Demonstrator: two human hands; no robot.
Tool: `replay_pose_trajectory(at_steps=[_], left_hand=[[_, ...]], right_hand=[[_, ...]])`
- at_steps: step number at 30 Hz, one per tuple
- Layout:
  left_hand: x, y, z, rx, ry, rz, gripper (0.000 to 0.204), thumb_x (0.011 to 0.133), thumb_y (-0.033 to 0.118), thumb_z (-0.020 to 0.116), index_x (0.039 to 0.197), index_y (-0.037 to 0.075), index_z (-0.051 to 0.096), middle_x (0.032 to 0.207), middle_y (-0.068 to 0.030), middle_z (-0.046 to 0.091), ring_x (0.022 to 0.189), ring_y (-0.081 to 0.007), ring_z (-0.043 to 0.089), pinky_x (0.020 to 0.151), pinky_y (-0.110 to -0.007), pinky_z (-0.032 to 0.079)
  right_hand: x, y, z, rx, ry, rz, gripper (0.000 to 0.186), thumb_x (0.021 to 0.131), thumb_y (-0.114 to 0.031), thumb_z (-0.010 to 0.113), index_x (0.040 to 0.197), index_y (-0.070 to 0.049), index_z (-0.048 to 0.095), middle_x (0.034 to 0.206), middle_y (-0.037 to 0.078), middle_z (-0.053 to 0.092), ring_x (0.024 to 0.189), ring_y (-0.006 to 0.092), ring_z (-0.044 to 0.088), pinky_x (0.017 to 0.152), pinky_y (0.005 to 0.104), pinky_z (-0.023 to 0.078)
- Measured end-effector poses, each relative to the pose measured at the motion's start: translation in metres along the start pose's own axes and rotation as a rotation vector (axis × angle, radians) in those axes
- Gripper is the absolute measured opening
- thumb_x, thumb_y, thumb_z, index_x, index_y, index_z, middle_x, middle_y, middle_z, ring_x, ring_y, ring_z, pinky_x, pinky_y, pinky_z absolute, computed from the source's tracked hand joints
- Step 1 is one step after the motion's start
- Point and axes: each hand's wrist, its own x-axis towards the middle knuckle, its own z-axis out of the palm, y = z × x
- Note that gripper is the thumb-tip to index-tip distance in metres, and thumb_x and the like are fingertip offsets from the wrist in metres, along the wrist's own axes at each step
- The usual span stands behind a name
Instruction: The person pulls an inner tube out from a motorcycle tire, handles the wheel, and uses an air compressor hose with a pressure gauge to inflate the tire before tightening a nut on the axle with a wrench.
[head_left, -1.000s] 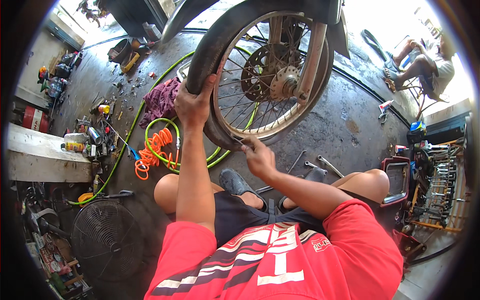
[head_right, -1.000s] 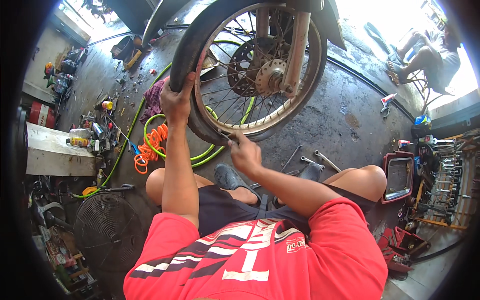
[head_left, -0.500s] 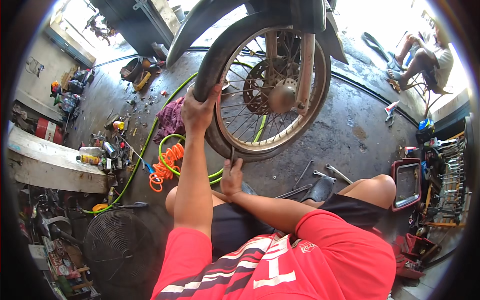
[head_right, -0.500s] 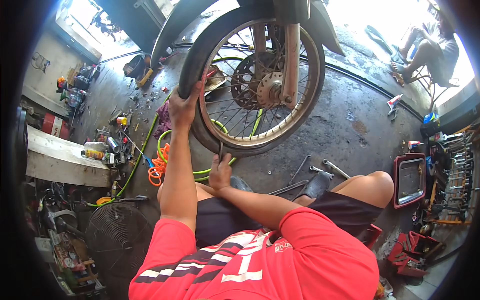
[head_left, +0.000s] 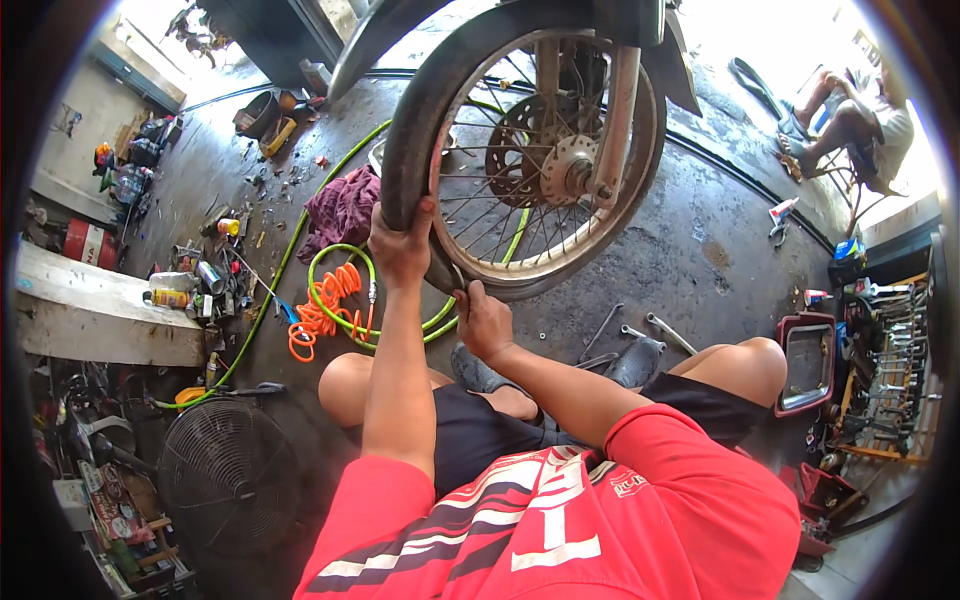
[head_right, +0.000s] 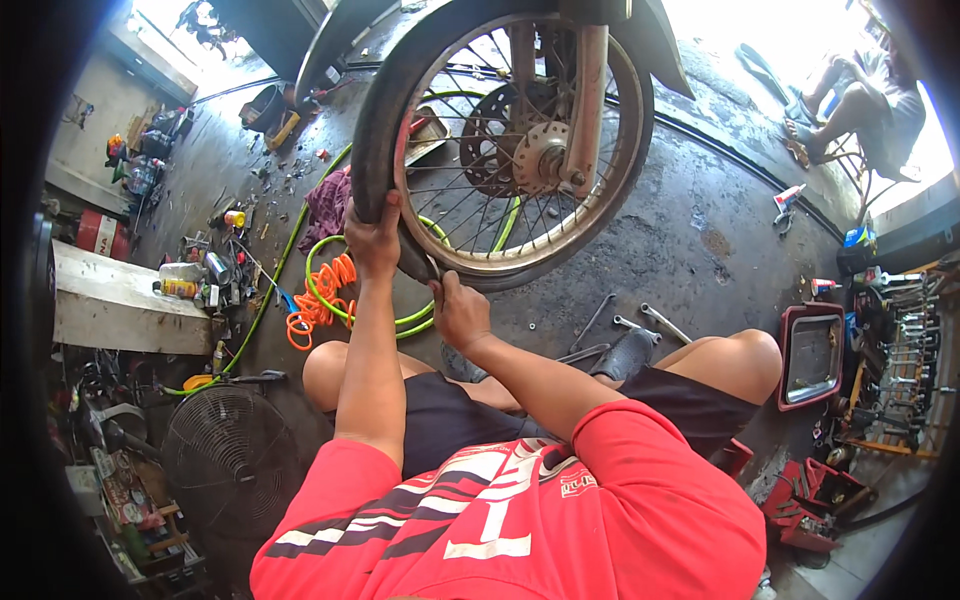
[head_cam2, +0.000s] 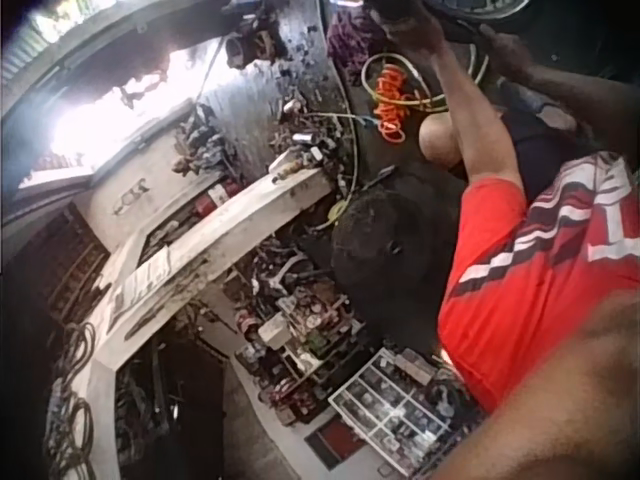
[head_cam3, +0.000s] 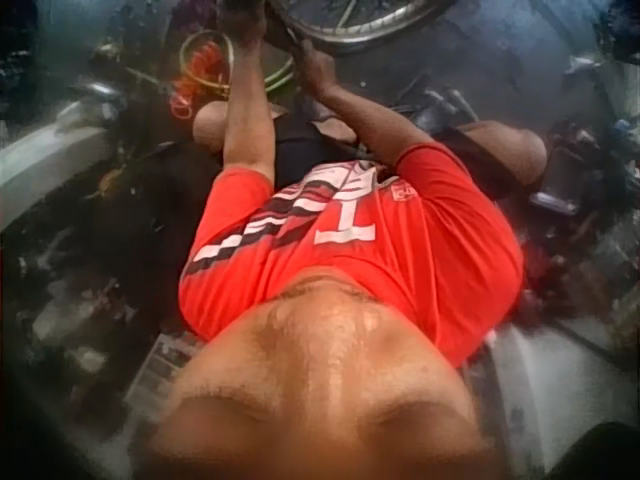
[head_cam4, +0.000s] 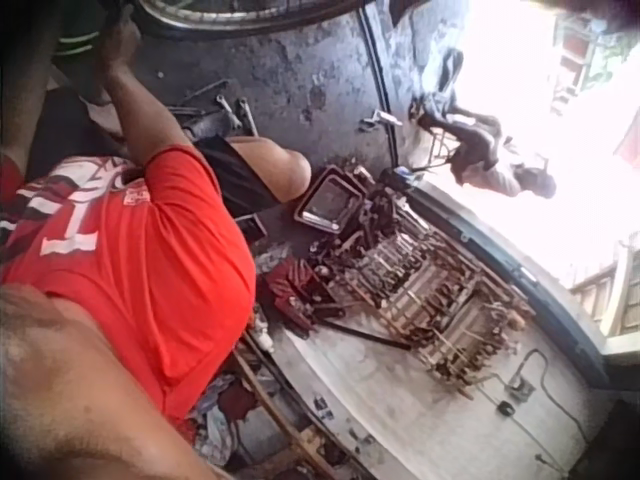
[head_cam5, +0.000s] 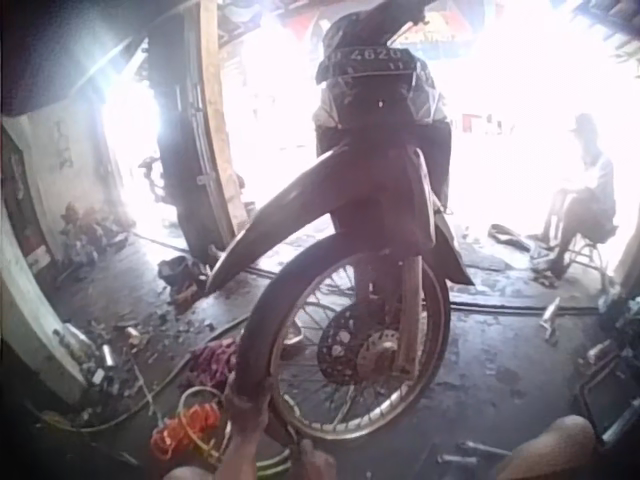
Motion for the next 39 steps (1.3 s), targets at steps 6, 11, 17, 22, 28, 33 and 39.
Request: replay_pose_trajectory(at_steps=[6, 11, 17, 22, 28, 33, 39], left_hand=[[0.033, 0.032, -0.005, 0.116, -0.079, 0.067, 0.069, 0.068, 0.062, 0.083, 0.1, 0.002, 0.069, 0.089, -0.0151, 0.073, 0.085, -0.029, 0.072, 0.079, -0.039, 0.053], [0.058, 0.065, 0.002, 0.267, -0.187, 0.031, 0.082, 0.066, 0.071, 0.076, 0.106, 0.0, 0.069, 0.097, -0.0185, 0.073, 0.093, -0.0363, 0.07, 0.084, -0.042, 0.053], [0.029, 0.048, -0.006, -0.06, -0.077, 0.047, 0.072, 0.076, 0.058, 0.079, 0.117, 0.001, 0.064, 0.103, -0.0123, 0.071, 0.095, -0.0228, 0.068, 0.088, -0.035, 0.049], [0.006, 0.018, -0.006, -0.077, -0.048, -0.039, 0.077, 0.076, 0.064, 0.077, 0.116, 0.0, 0.063, 0.098, -0.0106, 0.07, 0.093, -0.0196, 0.066, 0.086, -0.033, 0.05], [0.006, 0.005, -0.007, -0.383, -0.097, 0.016, 0.066, 0.077, 0.05, 0.083, 0.115, 0.0, 0.062, 0.099, -0.006, 0.069, 0.089, -0.0183, 0.065, 0.083, -0.032, 0.051], [-0.009, -0.026, -0.008, -0.452, -0.164, -0.082, 0.066, 0.073, 0.04, 0.089, 0.117, 0.0, 0.063, 0.099, -0.0051, 0.07, 0.088, -0.0149, 0.065, 0.08, -0.029, 0.051], [-0.002, -0.026, -0.004, -0.468, -0.188, -0.083, 0.051, 0.075, 0.031, 0.089, 0.11, 0.001, 0.066, 0.097, -0.0033, 0.07, 0.086, -0.0128, 0.064, 0.079, -0.027, 0.051]], right_hand=[[-0.07, 0.072, -0.024, -0.246, -0.379, -0.193, 0.022, 0.091, -0.024, 0.064, 0.091, -0.006, 0.051, 0.067, 0.02, 0.063, 0.062, 0.0383, 0.065, 0.055, 0.0494, 0.049], [-0.075, 0.142, -0.049, -0.389, -0.737, 0.203, 0.033, 0.097, -0.042, 0.05, 0.106, -0.012, 0.058, 0.082, 0.025, 0.068, 0.077, 0.0456, 0.067, 0.069, 0.0567, 0.052], [-0.046, 0.148, -0.068, -0.48, -0.834, 0.234, 0.038, 0.095, -0.035, 0.058, 0.122, -0.009, 0.056, 0.116, 0.026, 0.062, 0.11, 0.0436, 0.059, 0.092, 0.0524, 0.047], [0.015, 0.041, -0.069, -0.053, 0.005, -0.31, 0.058, 0.083, -0.023, 0.071, 0.134, -0.005, 0.049, 0.132, 0.018, 0.05, 0.119, 0.0402, 0.048, 0.103, 0.0467, 0.039], [0.089, -0.025, -0.08, -0.168, -0.203, -0.445, 0.082, 0.076, -0.04, 0.078, 0.142, -0.008, 0.041, 0.131, 0.02, 0.056, 0.127, 0.0421, 0.044, 0.108, 0.0511, 0.03], [0.105, -0.027, -0.079, -0.277, -0.261, -0.454, 0.096, 0.067, -0.047, 0.084, 0.141, -0.008, 0.038, 0.114, 0.018, 0.066, 0.126, 0.0389, 0.047, 0.106, 0.0508, 0.03], [0.107, -0.016, -0.057, -0.21, -0.192, -0.399, 0.07, 0.065, -0.046, 0.084, 0.113, -0.008, 0.05, 0.098, 0.012, 0.063, 0.1, 0.0322, 0.058, 0.09, 0.0474, 0.036]])
